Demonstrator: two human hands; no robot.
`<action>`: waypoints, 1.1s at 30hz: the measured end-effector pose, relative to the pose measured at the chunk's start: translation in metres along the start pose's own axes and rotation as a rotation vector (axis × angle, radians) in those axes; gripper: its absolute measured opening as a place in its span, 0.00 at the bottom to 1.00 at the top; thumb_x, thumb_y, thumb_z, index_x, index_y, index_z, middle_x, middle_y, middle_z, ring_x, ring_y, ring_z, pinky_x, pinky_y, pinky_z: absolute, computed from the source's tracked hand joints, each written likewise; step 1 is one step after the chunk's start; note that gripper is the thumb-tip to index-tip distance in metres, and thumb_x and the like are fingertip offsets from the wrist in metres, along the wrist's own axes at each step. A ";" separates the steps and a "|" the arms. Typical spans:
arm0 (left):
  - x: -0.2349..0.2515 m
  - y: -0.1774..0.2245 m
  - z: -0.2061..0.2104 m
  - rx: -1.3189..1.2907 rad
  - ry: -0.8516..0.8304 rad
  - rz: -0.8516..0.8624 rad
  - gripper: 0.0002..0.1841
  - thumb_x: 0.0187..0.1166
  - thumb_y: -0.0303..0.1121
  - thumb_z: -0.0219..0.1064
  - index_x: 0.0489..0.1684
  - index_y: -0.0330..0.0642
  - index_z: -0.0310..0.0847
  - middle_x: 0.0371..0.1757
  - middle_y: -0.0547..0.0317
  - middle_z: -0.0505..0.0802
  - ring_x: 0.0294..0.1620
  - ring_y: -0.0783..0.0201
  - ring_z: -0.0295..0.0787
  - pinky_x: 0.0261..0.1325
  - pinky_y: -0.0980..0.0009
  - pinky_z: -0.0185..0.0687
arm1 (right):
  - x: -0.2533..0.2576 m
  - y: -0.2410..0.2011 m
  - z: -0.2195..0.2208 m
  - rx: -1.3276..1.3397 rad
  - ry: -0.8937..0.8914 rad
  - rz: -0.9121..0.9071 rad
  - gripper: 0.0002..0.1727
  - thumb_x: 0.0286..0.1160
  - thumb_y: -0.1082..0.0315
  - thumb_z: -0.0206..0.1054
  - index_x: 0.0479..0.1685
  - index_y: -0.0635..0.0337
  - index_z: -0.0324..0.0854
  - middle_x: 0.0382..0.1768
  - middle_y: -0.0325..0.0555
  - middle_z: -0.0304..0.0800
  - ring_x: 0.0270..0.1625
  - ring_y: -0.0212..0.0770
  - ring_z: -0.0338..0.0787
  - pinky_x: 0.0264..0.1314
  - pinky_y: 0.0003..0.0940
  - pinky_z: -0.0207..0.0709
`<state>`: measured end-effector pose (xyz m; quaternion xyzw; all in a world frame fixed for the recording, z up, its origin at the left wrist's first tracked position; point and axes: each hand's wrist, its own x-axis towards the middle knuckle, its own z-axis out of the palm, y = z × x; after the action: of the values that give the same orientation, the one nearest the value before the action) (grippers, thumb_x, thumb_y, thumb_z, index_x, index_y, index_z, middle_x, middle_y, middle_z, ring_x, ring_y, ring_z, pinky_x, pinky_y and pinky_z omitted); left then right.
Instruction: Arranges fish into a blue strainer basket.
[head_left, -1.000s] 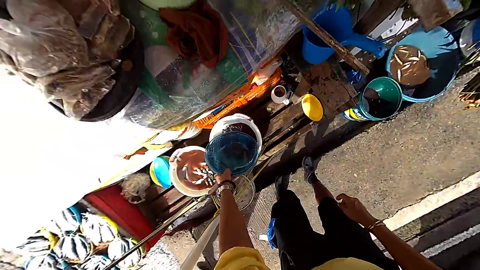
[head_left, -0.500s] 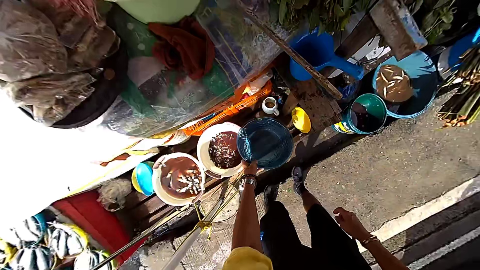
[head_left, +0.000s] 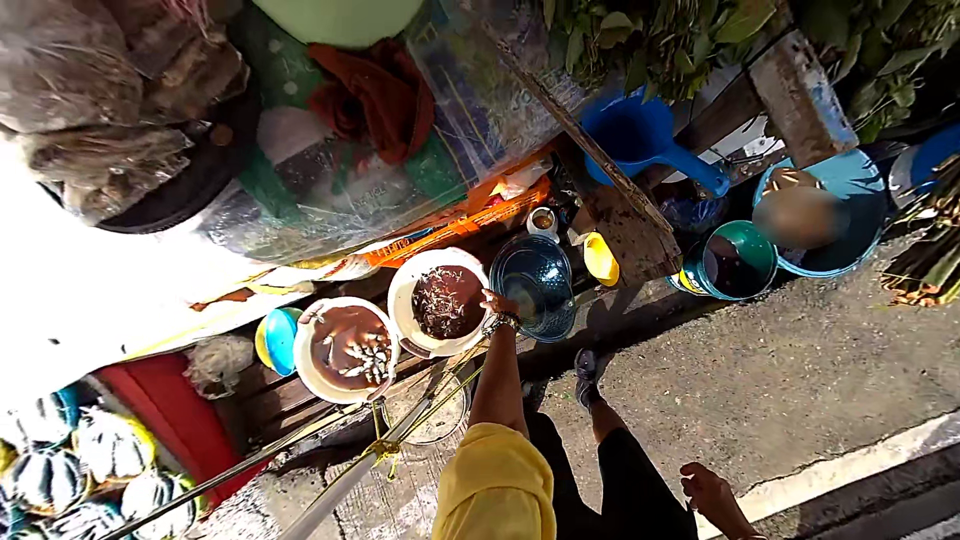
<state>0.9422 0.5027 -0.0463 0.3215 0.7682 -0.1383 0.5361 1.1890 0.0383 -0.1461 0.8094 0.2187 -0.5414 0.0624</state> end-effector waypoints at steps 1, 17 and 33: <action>0.019 -0.013 0.006 0.023 0.039 0.041 0.38 0.89 0.28 0.56 0.94 0.32 0.33 0.91 0.27 0.57 0.90 0.40 0.59 0.88 0.51 0.59 | 0.002 -0.005 -0.001 0.002 -0.002 -0.006 0.17 0.84 0.72 0.63 0.65 0.73 0.81 0.42 0.65 0.93 0.39 0.58 0.94 0.49 0.56 0.86; -0.055 -0.209 -0.018 -0.688 -0.102 0.459 0.20 0.80 0.22 0.60 0.71 0.31 0.72 0.49 0.40 0.89 0.39 0.52 0.91 0.35 0.53 0.91 | -0.051 -0.380 -0.082 -0.419 0.591 -1.372 0.15 0.80 0.65 0.69 0.61 0.58 0.91 0.58 0.61 0.91 0.65 0.66 0.87 0.65 0.63 0.79; -0.186 -0.359 0.018 -1.016 0.091 0.486 0.21 0.78 0.22 0.60 0.71 0.32 0.74 0.45 0.47 0.90 0.36 0.60 0.89 0.34 0.61 0.87 | -0.153 -0.461 0.012 -1.000 -0.118 -1.734 0.19 0.92 0.62 0.56 0.63 0.66 0.87 0.56 0.65 0.91 0.62 0.65 0.90 0.66 0.63 0.79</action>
<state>0.7656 0.1567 0.0692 0.1963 0.6645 0.3901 0.6065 0.9354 0.4036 0.0498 0.2231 0.9322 -0.2849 -0.0099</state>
